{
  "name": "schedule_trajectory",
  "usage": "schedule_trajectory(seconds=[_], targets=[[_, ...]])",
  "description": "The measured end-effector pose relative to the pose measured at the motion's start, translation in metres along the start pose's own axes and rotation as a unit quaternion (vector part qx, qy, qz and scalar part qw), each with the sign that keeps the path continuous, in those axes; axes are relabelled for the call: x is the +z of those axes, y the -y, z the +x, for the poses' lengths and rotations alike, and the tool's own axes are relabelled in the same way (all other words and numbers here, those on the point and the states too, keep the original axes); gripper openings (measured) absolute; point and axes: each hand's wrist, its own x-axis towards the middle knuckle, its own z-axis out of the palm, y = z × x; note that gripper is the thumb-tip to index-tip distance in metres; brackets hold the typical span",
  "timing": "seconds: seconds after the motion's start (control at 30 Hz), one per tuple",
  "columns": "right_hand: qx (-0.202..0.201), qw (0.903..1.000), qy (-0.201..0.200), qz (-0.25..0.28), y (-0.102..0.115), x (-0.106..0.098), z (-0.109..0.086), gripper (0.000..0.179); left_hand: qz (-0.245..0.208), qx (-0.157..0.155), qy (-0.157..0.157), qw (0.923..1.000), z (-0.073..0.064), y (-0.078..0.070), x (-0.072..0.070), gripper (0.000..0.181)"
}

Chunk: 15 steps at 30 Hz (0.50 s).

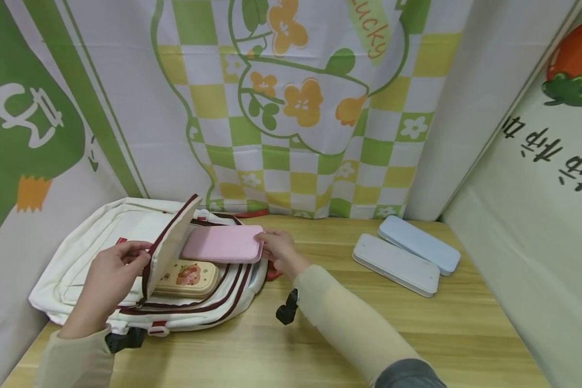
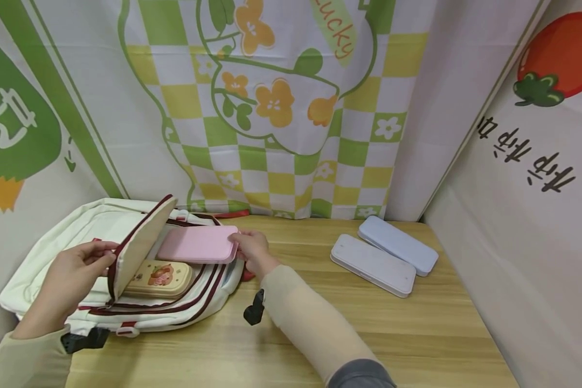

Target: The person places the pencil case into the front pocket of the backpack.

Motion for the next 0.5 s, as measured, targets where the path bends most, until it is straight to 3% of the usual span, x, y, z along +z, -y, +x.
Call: schedule_trajectory(seconds=[0.5], targets=[[0.013,0.9992,-0.021,-0.032,-0.0054,0.0074,0.0074,0.033,0.005,-0.002,0.001,1.0000,-0.0013,-0.0014,0.0015,0.029]])
